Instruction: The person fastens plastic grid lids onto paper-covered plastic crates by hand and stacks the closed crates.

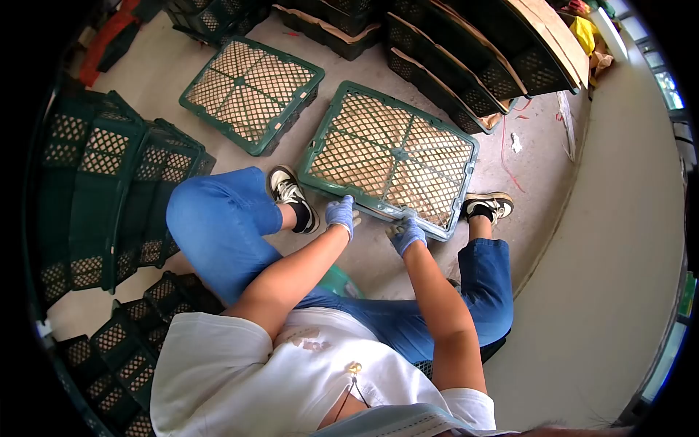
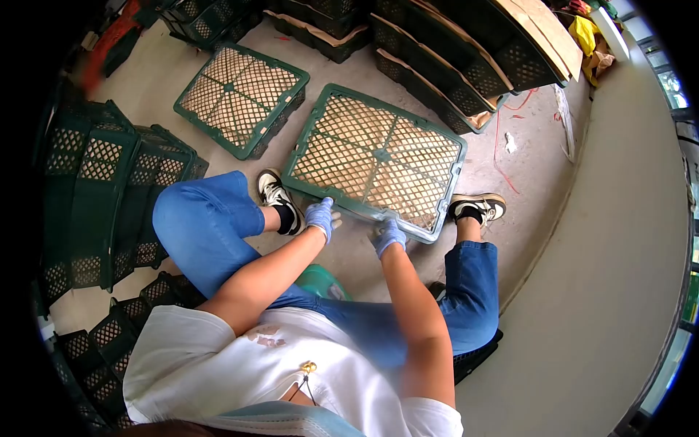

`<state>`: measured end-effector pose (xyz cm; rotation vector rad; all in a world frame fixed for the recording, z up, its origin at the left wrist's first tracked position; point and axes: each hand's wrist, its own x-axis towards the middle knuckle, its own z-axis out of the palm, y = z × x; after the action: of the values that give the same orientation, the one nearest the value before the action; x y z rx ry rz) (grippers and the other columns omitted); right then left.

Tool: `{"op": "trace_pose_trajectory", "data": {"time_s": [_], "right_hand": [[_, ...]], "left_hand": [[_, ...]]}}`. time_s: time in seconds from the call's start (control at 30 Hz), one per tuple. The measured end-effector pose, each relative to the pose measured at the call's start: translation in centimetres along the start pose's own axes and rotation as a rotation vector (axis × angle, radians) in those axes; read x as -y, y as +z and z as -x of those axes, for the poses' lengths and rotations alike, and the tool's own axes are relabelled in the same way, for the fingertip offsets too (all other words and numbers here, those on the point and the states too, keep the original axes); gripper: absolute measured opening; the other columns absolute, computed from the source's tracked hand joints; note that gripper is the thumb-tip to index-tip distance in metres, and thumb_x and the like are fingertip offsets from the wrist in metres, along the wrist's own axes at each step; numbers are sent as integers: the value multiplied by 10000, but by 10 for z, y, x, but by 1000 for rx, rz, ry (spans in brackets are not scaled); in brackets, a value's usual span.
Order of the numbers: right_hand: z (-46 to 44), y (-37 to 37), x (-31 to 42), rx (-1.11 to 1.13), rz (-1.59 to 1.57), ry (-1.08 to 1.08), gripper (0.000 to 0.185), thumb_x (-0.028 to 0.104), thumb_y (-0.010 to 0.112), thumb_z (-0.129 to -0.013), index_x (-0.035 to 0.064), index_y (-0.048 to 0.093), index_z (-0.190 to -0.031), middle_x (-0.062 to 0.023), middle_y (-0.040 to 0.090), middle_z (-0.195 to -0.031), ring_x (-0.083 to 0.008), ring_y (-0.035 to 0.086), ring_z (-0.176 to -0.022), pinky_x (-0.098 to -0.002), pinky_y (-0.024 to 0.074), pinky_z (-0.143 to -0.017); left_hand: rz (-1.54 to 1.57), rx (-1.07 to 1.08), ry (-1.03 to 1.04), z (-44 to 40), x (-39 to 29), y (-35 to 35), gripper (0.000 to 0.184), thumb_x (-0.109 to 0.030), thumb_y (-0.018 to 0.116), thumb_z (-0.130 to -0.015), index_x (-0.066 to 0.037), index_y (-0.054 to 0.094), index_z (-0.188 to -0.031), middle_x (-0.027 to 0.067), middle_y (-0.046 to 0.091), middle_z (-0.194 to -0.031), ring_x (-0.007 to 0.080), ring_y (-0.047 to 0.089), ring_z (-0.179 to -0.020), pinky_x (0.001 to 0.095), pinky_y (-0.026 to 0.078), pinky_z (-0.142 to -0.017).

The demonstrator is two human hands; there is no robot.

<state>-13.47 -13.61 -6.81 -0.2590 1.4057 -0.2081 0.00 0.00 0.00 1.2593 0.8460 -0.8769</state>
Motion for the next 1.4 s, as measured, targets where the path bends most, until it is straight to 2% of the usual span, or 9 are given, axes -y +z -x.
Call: {"op": "trace_pose_trajectory", "data": {"time_s": [0.07, 0.3, 0.4, 0.57, 0.77, 0.93, 1.07, 1.27, 1.4], "right_hand": [[3, 7, 6, -74, 44, 62, 182, 247, 547, -914, 96, 551, -1015, -97, 552, -932, -238, 562, -796, -503, 479, -838], [36, 21, 23, -71, 74, -51, 159, 153, 554, -900, 77, 548, -1039, -120, 563, -1037, -290, 578, -870, -415, 571, -716], [28, 28, 20, -87, -32, -113, 170, 100, 575, -871, 74, 541, -1036, -125, 578, -1003, -270, 596, -894, -411, 580, -708], [-18, 12, 6, -165, -81, -252, 242, 25, 603, -816, 98, 545, -1039, -91, 601, -969, -244, 633, -786, -394, 591, -649], [17, 20, 0, -222, -118, -363, 276, -23, 546, -811, 76, 532, -1068, -88, 607, -1001, -223, 640, -788, -348, 602, -620], [57, 29, 7, -100, -105, -360, 316, -38, 528, -812, 78, 510, -1106, -92, 601, -995, -220, 635, -774, -326, 598, -600], [47, 9, 5, 42, -77, -326, 318, -40, 513, -822, 77, 520, -1117, -91, 593, -1019, -220, 626, -796, -337, 587, -628], [32, -10, -1, 194, -23, -342, 295, -21, 503, -856, 43, 513, -1144, -105, 591, -1008, -246, 625, -787, -360, 584, -683], [40, -19, -5, 308, 49, -367, 258, 45, 525, -896, 11, 498, -1149, -122, 598, -996, -260, 644, -811, -363, 588, -670]], "left_hand": [[-29, -43, -50, 0, -5, 6, 519, -268, 587, -892, -69, 382, -1325, 164, 427, -1329, 361, 497, -1166, 536, 503, -835], [-82, -74, -123, -12, -13, 20, 381, -155, 567, -891, -50, 478, -1246, 176, 473, -1279, 373, 535, -1106, 508, 514, -836], [-114, -92, -99, -26, -20, 17, 365, -100, 614, -813, -65, 523, -1165, 115, 551, -1172, 296, 600, -977, 458, 553, -741], [-54, -138, 107, -20, -11, 23, 352, -23, 601, -762, -39, 551, -1110, 99, 607, -1055, 248, 628, -819, 400, 562, -670], [-66, -117, 181, -25, -2, 16, 238, -28, 606, -757, -33, 573, -993, 82, 619, -981, 199, 626, -764, 349, 549, -579], [-45, 18, 220, -44, 7, 3, 153, -38, 614, -785, -40, 565, -930, 48, 621, -759, 167, 616, -561, 284, 498, -454], [-138, 145, 172, -54, 3, -10, 65, -51, 604, -812, -46, 567, -866, 52, 615, -726, 152, 597, -514, 241, 447, -395], [-131, 185, 267, -56, 11, -19, 75, -50, 614, -819, -46, 584, -888, 45, 621, -759, 139, 607, -551, 232, 479, -430], [-132, 380, 228, -49, 0, -34, 119, -30, 604, -844, -53, 607, -961, 36, 630, -831, 128, 621, -641, 229, 492, -494]]}}
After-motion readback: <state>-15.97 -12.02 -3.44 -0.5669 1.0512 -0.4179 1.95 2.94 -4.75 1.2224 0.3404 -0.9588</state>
